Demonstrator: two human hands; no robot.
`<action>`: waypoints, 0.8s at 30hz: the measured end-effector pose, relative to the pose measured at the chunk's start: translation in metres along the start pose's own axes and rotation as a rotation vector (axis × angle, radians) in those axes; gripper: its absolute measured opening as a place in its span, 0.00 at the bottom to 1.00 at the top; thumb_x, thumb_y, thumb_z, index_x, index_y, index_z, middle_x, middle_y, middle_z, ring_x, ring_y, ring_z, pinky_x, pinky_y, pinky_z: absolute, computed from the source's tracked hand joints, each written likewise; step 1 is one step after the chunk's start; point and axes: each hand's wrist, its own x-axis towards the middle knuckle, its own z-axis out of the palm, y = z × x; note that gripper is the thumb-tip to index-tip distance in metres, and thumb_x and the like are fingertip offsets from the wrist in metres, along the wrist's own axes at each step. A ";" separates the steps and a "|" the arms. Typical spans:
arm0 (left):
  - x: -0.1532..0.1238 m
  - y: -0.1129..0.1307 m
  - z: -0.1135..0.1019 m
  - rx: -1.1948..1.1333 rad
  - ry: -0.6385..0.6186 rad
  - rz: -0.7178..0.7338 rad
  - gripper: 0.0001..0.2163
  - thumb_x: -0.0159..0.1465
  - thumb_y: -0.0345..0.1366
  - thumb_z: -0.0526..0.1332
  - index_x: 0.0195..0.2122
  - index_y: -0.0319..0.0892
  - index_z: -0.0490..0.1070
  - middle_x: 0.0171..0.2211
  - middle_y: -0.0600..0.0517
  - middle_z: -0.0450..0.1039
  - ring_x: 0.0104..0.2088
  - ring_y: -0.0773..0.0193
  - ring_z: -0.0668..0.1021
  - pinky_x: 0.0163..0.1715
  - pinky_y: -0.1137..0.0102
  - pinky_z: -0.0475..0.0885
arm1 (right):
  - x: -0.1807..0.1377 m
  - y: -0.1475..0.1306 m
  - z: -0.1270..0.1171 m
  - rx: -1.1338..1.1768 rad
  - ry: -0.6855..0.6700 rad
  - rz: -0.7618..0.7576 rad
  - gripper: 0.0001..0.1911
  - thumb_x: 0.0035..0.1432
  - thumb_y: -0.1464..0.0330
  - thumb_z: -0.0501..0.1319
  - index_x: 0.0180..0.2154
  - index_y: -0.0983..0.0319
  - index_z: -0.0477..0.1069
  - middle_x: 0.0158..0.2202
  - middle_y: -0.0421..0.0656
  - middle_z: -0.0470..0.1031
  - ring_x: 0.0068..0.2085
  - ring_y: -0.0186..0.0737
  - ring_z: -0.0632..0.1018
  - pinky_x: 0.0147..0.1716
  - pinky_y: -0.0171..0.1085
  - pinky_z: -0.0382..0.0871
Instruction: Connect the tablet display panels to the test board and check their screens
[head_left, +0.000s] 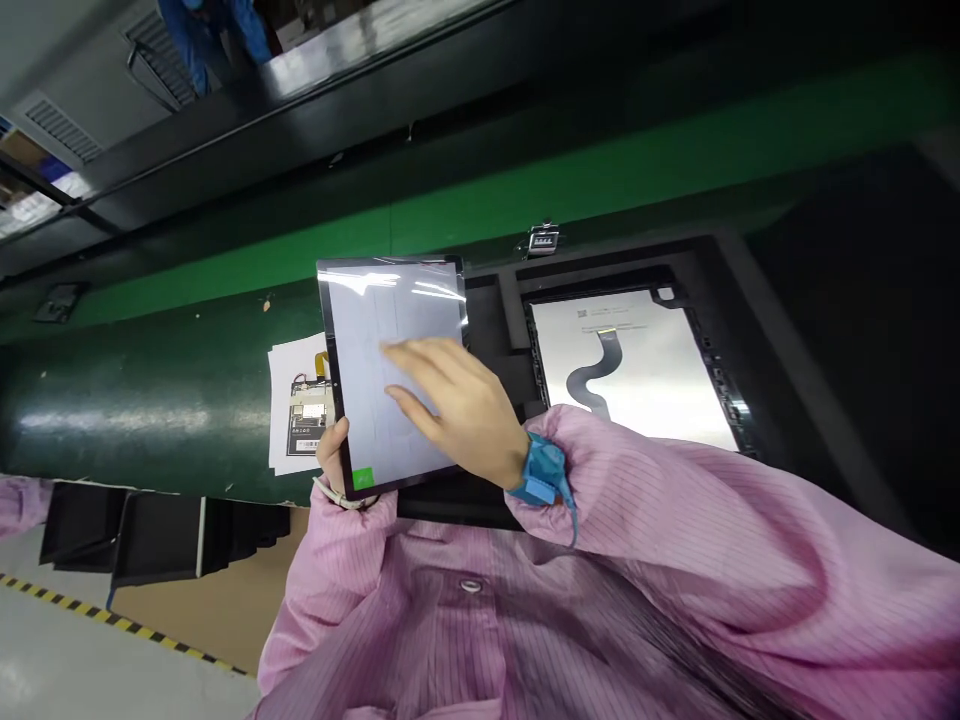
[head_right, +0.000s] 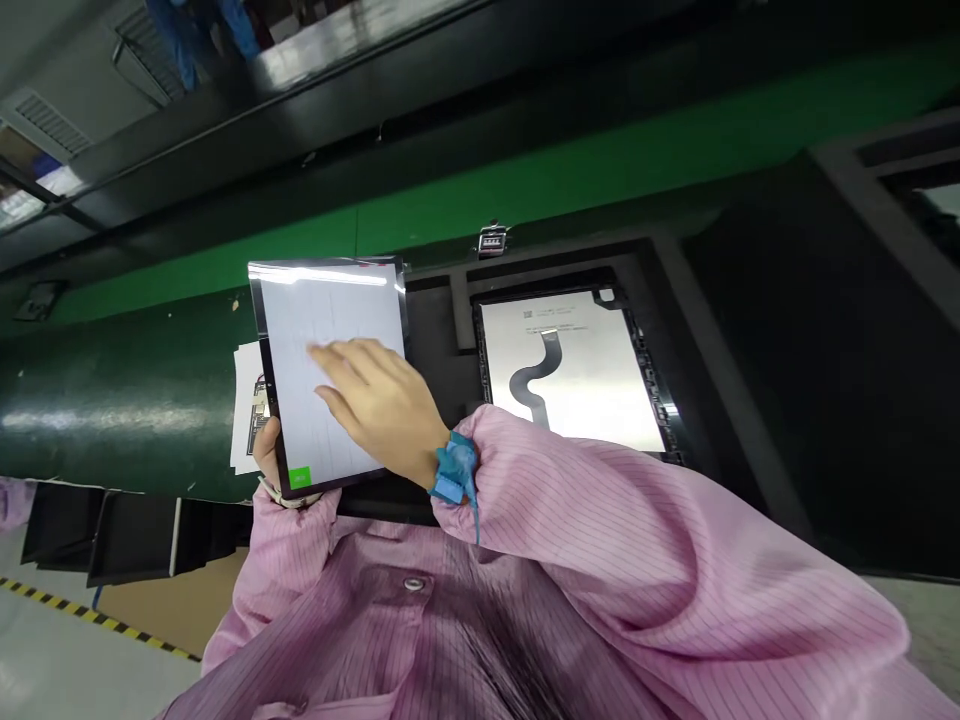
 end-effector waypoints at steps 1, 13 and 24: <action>0.001 0.003 0.000 -0.051 0.028 -0.005 0.42 0.62 0.71 0.44 0.64 0.46 0.71 0.51 0.41 0.80 0.59 0.41 0.79 0.53 0.48 0.78 | -0.001 0.004 0.001 0.024 0.037 0.078 0.23 0.73 0.66 0.52 0.64 0.68 0.68 0.56 0.55 0.77 0.58 0.49 0.76 0.60 0.51 0.74; 0.003 0.060 -0.010 -0.335 -0.080 -0.143 0.24 0.58 0.41 0.66 0.57 0.53 0.76 0.58 0.53 0.78 0.67 0.42 0.72 0.66 0.50 0.71 | 0.049 0.047 -0.009 0.336 -0.098 0.407 0.45 0.67 0.44 0.54 0.73 0.61 0.47 0.77 0.54 0.47 0.77 0.55 0.49 0.74 0.61 0.45; -0.013 0.066 -0.009 -0.005 -0.015 0.248 0.14 0.73 0.45 0.59 0.55 0.49 0.78 0.57 0.48 0.77 0.59 0.52 0.78 0.63 0.56 0.71 | 0.084 0.077 0.005 0.746 -0.166 0.552 0.21 0.59 0.56 0.66 0.50 0.59 0.69 0.48 0.44 0.77 0.51 0.43 0.77 0.60 0.48 0.70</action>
